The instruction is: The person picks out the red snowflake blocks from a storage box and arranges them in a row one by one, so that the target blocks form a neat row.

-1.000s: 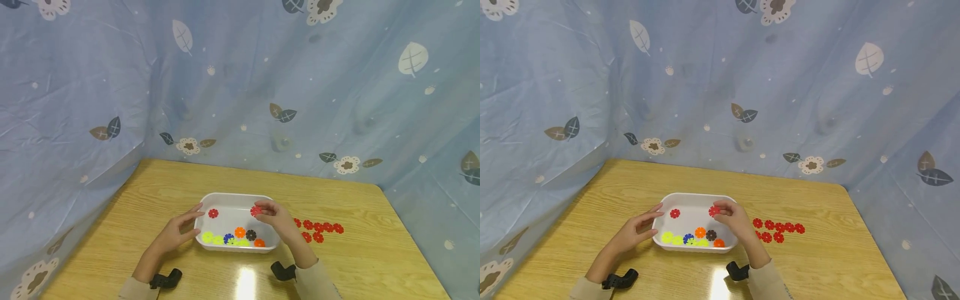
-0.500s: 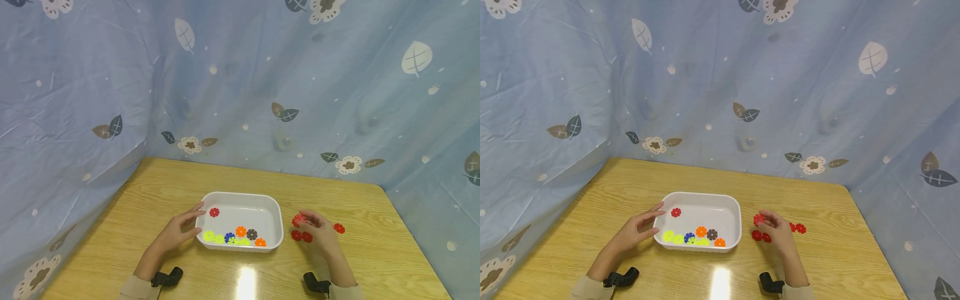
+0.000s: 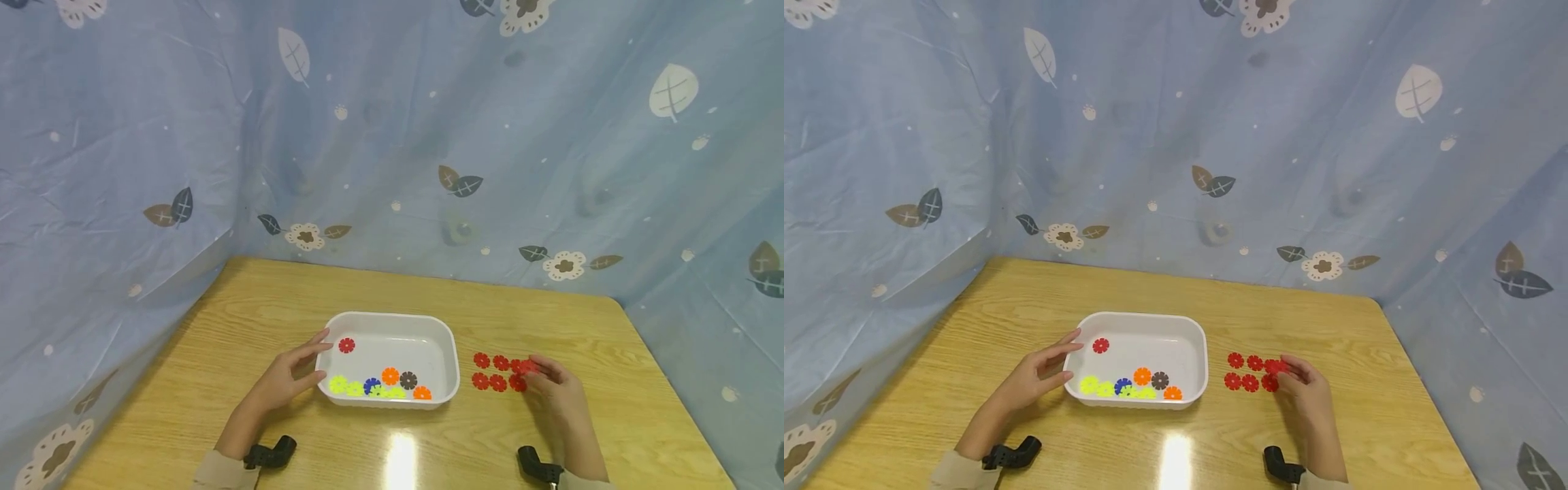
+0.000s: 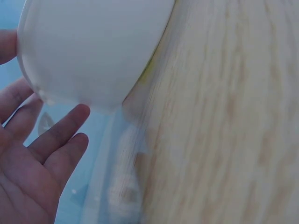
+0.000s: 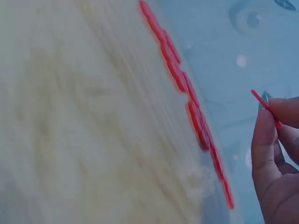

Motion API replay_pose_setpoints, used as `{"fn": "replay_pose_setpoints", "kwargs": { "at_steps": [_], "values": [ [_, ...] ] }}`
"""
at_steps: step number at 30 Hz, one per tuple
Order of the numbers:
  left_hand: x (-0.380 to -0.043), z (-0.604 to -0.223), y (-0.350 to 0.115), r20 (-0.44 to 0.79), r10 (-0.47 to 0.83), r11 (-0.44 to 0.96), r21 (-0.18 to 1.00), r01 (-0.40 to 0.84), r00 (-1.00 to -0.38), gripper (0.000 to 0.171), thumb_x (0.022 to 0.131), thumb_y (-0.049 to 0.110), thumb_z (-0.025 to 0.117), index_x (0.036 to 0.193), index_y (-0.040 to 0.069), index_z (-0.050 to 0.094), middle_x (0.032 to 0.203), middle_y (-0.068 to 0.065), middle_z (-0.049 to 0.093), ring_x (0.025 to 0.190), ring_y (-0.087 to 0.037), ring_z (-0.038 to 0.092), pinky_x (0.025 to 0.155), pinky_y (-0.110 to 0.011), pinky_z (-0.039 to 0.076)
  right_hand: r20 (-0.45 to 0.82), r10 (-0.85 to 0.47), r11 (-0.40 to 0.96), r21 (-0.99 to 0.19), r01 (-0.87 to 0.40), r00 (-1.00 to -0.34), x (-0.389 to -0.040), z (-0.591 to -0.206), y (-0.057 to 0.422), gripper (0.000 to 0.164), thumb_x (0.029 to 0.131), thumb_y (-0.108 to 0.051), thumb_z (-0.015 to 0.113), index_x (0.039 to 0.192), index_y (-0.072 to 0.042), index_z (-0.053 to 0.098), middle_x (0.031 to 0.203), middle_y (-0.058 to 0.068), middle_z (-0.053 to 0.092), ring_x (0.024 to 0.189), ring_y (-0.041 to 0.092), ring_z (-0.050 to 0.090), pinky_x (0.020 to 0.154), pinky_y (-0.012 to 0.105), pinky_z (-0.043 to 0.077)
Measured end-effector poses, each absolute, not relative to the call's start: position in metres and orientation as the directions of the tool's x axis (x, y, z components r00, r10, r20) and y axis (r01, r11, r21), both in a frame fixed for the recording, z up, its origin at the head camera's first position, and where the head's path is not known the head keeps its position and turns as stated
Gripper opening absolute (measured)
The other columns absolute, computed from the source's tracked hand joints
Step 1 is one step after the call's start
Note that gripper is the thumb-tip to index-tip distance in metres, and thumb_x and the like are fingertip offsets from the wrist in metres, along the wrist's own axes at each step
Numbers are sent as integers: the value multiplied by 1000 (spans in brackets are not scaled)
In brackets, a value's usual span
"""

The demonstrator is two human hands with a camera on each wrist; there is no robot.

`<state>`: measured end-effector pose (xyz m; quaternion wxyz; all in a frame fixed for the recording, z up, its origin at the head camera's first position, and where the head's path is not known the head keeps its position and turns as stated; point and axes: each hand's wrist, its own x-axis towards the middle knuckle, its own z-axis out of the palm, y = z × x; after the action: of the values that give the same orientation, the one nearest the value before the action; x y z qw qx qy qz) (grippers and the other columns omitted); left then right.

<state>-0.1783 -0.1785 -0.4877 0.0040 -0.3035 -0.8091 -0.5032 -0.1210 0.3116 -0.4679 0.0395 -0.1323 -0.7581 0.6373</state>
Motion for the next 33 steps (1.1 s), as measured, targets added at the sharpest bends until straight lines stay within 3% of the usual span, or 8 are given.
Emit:
{"fn": "replay_pose_setpoints", "kwargs": {
  "at_steps": [2, 8, 13, 17, 24, 28, 30, 33],
  "values": [
    [-179, -488, -179, 322, 487, 309, 806, 505, -812, 45, 90, 15, 66, 130, 1, 54, 152, -13, 34, 139, -29, 31, 105, -10, 31, -129, 251, 155, -973, 171, -959, -119, -470, 317, 45, 90, -12, 64, 131, 3, 51, 93, -21, 62, 86, -5, 61, 76, 13, 54],
    [-180, -490, -180, 330, 493, 298, 805, 513, -805, 44, 89, 15, 66, 130, 1, 54, 152, -13, 34, 141, -19, 30, 105, -10, 31, -175, 301, 327, -905, 274, -937, -115, -478, 328, 48, 91, -16, 64, 133, 3, 50, 93, -20, 59, 84, -8, 53, 72, 11, 49],
    [-179, -491, -180, 322, 494, 280, 820, 499, -808, 45, 90, 15, 65, 130, 0, 54, 153, -13, 33, 141, -10, 28, 106, -10, 30, -172, 326, 481, -816, 320, -929, -117, -484, 328, 43, 90, -14, 63, 130, 1, 54, 105, 1, 63, 85, -4, 50, 71, 13, 45],
    [-178, -491, -180, 331, 492, 274, 818, 505, -805, 44, 90, 13, 65, 130, 0, 53, 152, -14, 33, 141, -13, 29, 106, -10, 30, -105, 322, 595, -750, 288, -941, -119, -484, 326, 38, 90, -10, 62, 125, 3, 57, 111, 20, 62, 86, 6, 53, 66, 16, 46],
    [-178, -491, -180, 332, 493, 274, 818, 505, -804, 45, 90, 13, 65, 130, -1, 53, 152, -15, 33, 141, -18, 29, 105, -9, 30, -32, 334, 687, -676, 267, -942, -117, -483, 322, 36, 87, -11, 64, 118, 5, 61, 106, 25, 63, 96, 34, 59, 74, 34, 49],
    [-178, -490, -180, 324, 493, 279, 820, 499, -808, 44, 90, 13, 65, 131, 0, 53, 153, -14, 33, 140, -26, 30, 105, -9, 30, -8, 328, 709, -658, 252, -945, -117, -483, 320, 34, 87, -9, 63, 117, 8, 61, 106, 28, 60, 98, 38, 59, 78, 45, 50],
    [-178, -489, -179, 322, 492, 281, 821, 497, -809, 44, 90, 13, 65, 131, 0, 54, 153, -14, 33, 140, -27, 30, 105, -9, 30, 3, 327, 718, -651, 247, -945, -116, -482, 319, 34, 87, -8, 62, 116, 9, 60, 107, 29, 58, 97, 39, 59, 77, 44, 51],
    [-178, -490, -179, 322, 489, 282, 821, 496, -811, 44, 90, 13, 65, 131, 1, 54, 153, -13, 33, 140, -27, 30, 105, -9, 30, 16, 353, 705, -662, 255, -936, -114, -479, 318, 32, 88, -8, 60, 115, 8, 61, 107, 28, 59, 95, 35, 60, 70, 32, 52]
  ]
}}
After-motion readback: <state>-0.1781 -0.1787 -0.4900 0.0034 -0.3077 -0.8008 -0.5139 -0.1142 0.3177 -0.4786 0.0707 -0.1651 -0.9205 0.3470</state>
